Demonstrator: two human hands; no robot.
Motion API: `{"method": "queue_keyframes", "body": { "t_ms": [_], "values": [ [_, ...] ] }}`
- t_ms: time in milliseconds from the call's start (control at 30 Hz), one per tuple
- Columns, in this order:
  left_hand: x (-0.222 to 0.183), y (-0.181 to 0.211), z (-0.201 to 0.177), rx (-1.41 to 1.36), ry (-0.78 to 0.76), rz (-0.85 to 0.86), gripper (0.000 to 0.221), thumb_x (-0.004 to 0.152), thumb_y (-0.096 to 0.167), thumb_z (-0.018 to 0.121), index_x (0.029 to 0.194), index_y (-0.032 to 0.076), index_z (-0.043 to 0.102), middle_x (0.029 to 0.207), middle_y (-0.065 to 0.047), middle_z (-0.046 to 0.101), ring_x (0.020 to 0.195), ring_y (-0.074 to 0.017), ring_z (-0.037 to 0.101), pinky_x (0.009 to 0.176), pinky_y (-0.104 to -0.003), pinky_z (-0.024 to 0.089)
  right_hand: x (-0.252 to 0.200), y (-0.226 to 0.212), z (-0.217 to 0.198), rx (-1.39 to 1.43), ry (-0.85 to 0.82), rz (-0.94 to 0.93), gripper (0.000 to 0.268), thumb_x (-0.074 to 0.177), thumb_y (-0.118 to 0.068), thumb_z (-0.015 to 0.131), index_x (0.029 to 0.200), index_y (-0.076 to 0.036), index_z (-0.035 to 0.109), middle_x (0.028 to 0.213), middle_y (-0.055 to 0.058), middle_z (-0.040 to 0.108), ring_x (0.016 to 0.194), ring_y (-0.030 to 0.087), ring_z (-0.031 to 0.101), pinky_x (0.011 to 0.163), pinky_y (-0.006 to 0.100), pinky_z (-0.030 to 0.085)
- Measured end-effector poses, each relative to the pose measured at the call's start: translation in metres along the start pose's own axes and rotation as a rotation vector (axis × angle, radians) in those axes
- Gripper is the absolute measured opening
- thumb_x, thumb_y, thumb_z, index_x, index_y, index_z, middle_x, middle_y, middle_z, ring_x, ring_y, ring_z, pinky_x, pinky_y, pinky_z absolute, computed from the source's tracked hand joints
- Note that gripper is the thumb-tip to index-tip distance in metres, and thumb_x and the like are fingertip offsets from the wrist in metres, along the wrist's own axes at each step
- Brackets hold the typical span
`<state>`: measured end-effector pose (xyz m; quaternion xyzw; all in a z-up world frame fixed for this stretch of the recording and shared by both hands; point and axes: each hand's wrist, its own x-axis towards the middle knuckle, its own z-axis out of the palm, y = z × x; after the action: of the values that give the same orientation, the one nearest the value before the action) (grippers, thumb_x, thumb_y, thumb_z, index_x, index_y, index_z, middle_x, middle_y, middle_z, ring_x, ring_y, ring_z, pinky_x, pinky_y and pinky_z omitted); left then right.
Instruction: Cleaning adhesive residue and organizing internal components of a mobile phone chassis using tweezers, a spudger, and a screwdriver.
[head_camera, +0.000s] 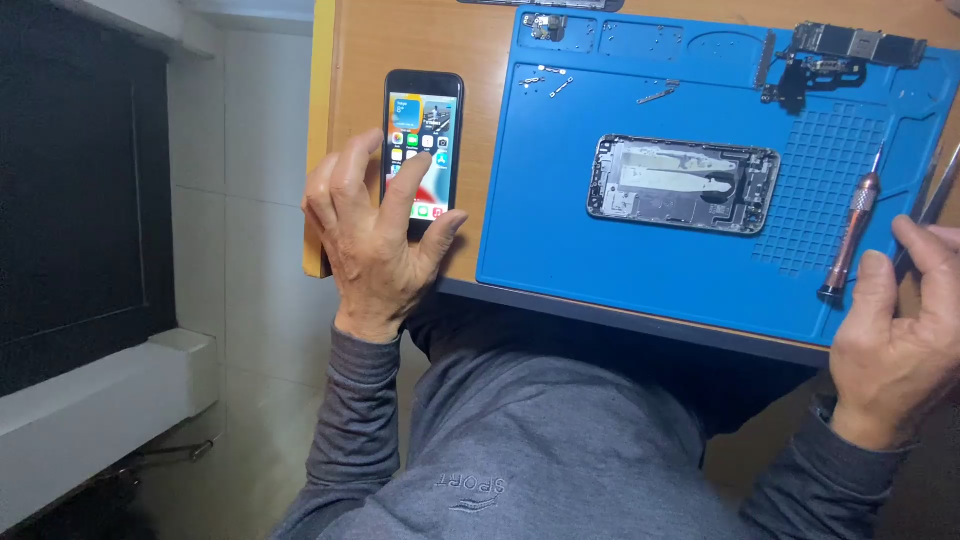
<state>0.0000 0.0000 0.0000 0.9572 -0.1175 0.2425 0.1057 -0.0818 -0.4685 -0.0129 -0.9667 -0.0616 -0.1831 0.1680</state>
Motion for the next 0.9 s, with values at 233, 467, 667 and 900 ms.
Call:
{"method": "queue_keyframes", "body": {
  "t_ms": [233, 467, 667, 900],
  "values": [
    [-0.001, 0.018, -0.008, -0.056, 0.123, 0.067, 0.064, 0.117, 0.064, 0.057, 0.14, 0.009, 0.08, 0.153, -0.022, 0.057, 0.138, -0.0425, 0.061, 0.116, -0.062, 0.051, 0.001, 0.003, 0.0, 0.003, -0.001, -0.001, 0.03, 0.134, 0.022, 0.078, 0.162, 0.031, 0.08, 0.155, 0.043, 0.069, 0.145, 0.058, 0.068, 0.126, 0.065, 0.057],
    [-0.001, 0.099, 0.004, -0.603, 0.009, 0.517, 0.044, 0.117, 0.044, 0.072, 0.126, 0.001, 0.075, 0.116, -0.015, 0.076, 0.091, -0.0291, 0.074, 0.078, -0.042, 0.056, -0.004, 0.007, 0.005, 0.082, -0.007, 0.003, 0.028, 0.141, 0.018, 0.071, 0.166, 0.032, 0.073, 0.16, 0.047, 0.066, 0.149, 0.062, 0.065, 0.129, 0.067, 0.056],
    [0.007, 0.11, 0.01, -0.576, -0.012, 0.556, 0.041, 0.117, 0.046, 0.071, 0.122, 0.005, 0.075, 0.114, -0.009, 0.073, 0.089, -0.0241, 0.067, 0.077, -0.038, 0.048, -0.01, 0.01, 0.012, 0.129, 0.023, 0.059, 0.028, 0.141, 0.02, 0.067, 0.167, 0.032, 0.07, 0.159, 0.048, 0.068, 0.146, 0.062, 0.068, 0.124, 0.066, 0.059],
    [0.009, 0.111, 0.006, -0.587, -0.027, 0.55, 0.034, 0.12, 0.039, 0.068, 0.116, 0.005, 0.073, 0.11, -0.008, 0.071, 0.087, -0.0248, 0.063, 0.076, -0.039, 0.045, -0.011, 0.009, 0.013, 0.071, 0.075, 0.04, 0.029, 0.145, 0.023, 0.057, 0.165, 0.034, 0.074, 0.151, 0.047, 0.077, 0.133, 0.056, 0.077, 0.119, 0.058, 0.065]
  ]
}}
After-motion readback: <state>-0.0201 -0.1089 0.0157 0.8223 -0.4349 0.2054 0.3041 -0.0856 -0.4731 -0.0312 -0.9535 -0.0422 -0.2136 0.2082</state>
